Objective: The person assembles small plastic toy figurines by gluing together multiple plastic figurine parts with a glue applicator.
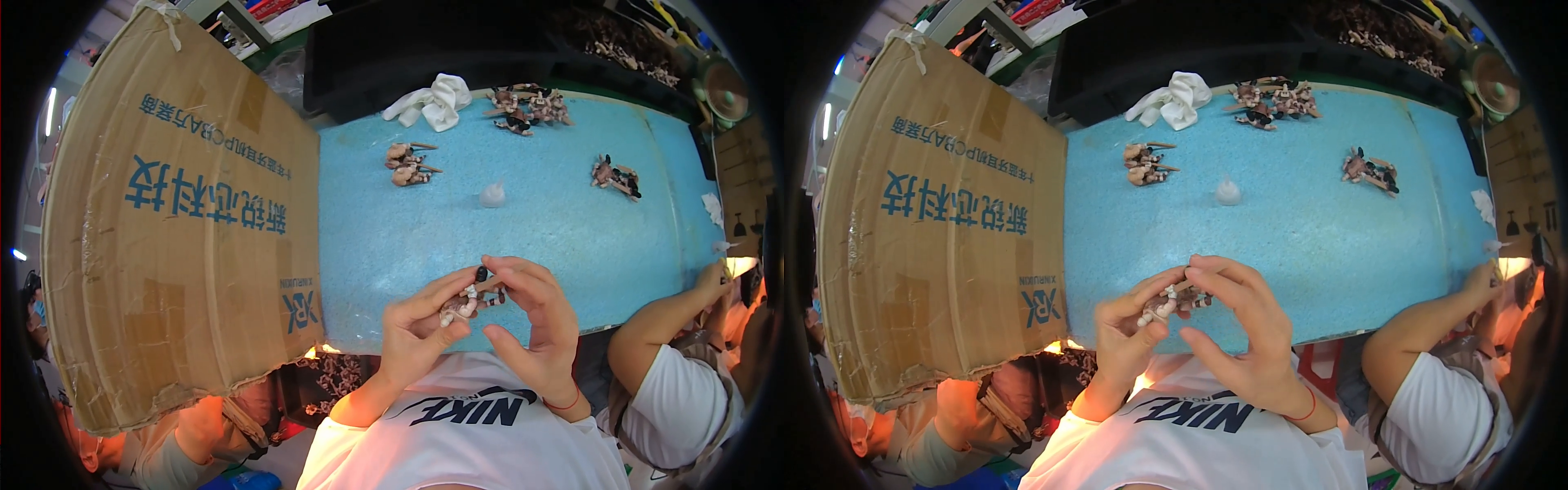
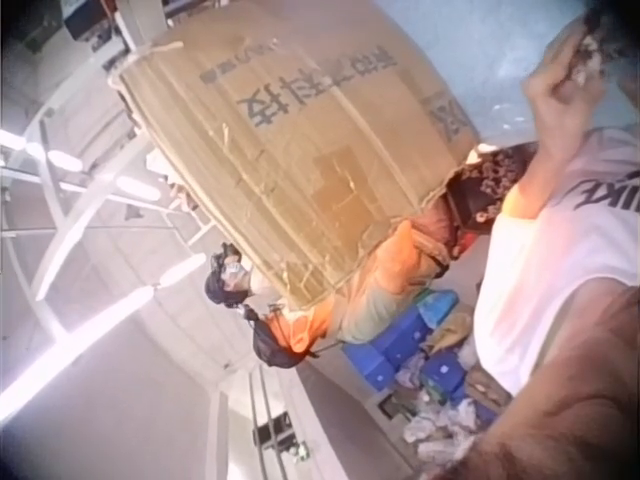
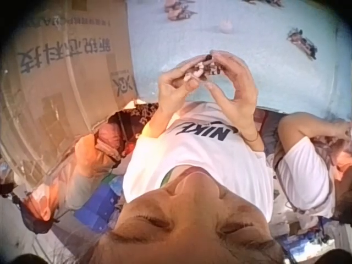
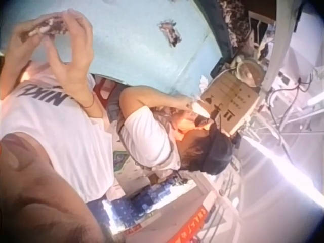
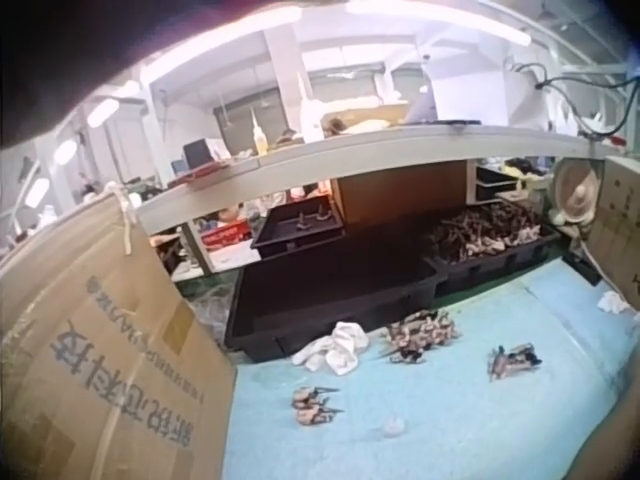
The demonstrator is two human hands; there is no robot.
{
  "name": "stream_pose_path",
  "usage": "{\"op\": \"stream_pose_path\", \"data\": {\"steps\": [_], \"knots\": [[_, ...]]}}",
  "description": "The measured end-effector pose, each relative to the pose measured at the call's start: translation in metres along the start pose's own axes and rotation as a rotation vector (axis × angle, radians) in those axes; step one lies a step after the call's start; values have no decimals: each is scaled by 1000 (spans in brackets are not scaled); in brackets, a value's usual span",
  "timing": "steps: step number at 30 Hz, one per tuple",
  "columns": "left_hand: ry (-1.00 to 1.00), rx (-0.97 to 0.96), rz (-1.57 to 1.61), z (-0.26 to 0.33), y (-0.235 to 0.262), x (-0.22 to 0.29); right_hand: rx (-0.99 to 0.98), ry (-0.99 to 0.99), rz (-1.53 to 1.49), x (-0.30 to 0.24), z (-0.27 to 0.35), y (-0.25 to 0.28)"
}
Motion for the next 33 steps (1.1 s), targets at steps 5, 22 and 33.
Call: {"op": "stream_pose_path", "data": {"steps": [5, 22, 33], "knots": [[-272, 11, -254, -4, -3, 8, -128, -145, -149, 4, -2, -2], [-527, -21, -659, 4, -9, 34, -159, -172, -386, 20, -2, -11], [-624, -29, -702, 2, -18, 40, -133, -51, -470, 23, -6, -11]]}}
Point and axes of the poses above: each hand's wrist, its own z-axis away from the middle knuckle, its own y-axis out of the back of the hand, x = y × z, the point moved 2 cm from there along -z, towards the middle knuckle, and after that the axes turned 13 degrees about x, right-handed, at the moved point
